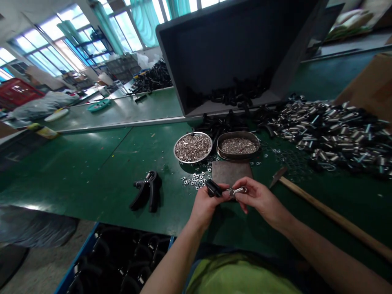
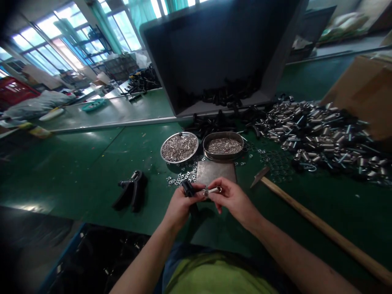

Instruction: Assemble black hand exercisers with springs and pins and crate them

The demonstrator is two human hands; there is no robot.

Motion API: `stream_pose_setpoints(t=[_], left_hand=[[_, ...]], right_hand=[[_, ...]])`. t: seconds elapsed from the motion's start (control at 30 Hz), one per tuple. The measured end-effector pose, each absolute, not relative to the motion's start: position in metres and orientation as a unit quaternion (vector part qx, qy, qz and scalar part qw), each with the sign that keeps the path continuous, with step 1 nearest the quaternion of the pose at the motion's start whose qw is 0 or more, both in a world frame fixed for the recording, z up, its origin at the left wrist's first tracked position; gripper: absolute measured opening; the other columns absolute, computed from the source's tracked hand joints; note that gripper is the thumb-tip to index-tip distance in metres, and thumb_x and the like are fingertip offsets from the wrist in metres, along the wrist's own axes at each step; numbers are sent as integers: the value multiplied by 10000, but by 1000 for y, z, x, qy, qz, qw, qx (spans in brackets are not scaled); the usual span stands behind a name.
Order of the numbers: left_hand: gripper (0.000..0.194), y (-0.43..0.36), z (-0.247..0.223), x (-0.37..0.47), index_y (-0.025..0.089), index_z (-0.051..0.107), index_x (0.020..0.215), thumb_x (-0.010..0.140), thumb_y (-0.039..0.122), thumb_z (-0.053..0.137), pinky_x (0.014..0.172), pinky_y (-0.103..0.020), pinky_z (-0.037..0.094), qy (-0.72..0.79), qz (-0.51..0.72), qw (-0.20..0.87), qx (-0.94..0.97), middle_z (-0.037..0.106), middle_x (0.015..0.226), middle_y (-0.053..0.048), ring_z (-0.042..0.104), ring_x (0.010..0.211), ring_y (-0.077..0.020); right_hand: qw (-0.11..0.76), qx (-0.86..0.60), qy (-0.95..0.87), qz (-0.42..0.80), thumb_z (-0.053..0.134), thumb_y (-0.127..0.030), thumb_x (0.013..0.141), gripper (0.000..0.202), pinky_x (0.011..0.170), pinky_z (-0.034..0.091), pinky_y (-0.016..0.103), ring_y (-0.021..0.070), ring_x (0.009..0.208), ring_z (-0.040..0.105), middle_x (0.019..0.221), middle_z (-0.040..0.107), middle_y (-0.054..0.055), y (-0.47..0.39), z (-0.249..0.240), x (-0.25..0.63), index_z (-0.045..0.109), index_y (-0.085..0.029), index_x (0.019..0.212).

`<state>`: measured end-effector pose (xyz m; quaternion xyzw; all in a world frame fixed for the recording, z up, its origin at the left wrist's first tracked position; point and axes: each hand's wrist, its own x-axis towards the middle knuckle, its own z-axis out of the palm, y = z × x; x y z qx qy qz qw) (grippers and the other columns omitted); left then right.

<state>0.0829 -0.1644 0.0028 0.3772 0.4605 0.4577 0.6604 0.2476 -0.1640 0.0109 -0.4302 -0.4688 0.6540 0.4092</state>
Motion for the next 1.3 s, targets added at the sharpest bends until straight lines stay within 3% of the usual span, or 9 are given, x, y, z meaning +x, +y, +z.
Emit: stream_pose_setpoints(t=[0.23,0.4,0.53,0.67,0.73,0.83,0.97,1.13,1.3], left_hand=[[204,-167,-1,81,148,701,822,647,231,769,715,-260,482,441,474,651,396,688,716,-20,626,680,-137],[93,-167,-7,82,170,703,749,664,195,730,713,-243,467,468,491,552,485,696,812,-26,623,757,-148],[104,-166,-10,87,175,703,755,663,218,724,666,-241,460,496,474,538,490,689,743,-15,607,683,-141],[119,-168,-11,92,180,708,797,691,235,702,682,-243,456,516,459,518,504,682,737,-13,605,696,-143],[192,-171,-14,96,170,683,860,712,291,697,660,-245,460,509,464,567,453,674,751,-22,605,691,-142],[317,-175,-18,103,142,610,888,683,353,729,492,-191,386,469,454,695,304,629,698,-18,518,538,-87],[353,-177,-19,114,121,561,809,585,269,791,404,-131,232,417,401,801,157,478,585,42,339,448,-17],[334,-174,-13,123,144,531,795,568,210,768,395,-117,201,371,390,829,149,392,570,70,309,457,-16],[360,-177,-8,123,168,523,868,603,268,745,389,-144,182,418,354,793,266,344,529,98,272,432,-28]], right_hand=[[391,-437,-413,696,698,-436,717,367,458,408,229,98,539,515,686,586,-12,-160,10,246,565,-177,941],[399,-480,-487,611,706,-389,703,329,504,402,241,100,561,508,704,592,-12,-156,14,248,597,-179,932],[407,-508,-524,550,648,-379,743,277,482,386,242,91,506,472,676,565,-28,-153,15,249,598,-189,938],[392,-529,-579,481,648,-348,751,242,606,479,281,161,676,611,790,644,16,-152,16,253,615,-208,946],[389,-536,-596,454,645,-335,757,210,686,505,314,194,756,645,832,674,34,-152,18,255,631,-213,927],[406,-538,-593,441,668,-317,733,191,732,524,339,217,801,663,859,698,45,-153,24,256,643,-216,893],[416,-529,-584,455,683,-309,719,205,708,539,335,221,798,672,870,707,48,-156,32,254,637,-217,896],[389,-526,-658,372,635,-235,760,132,712,507,329,201,767,658,845,698,25,-159,40,253,648,-235,892],[347,-504,-716,336,582,-178,795,126,727,477,297,181,791,639,860,688,11,-163,39,255,643,-239,888]])
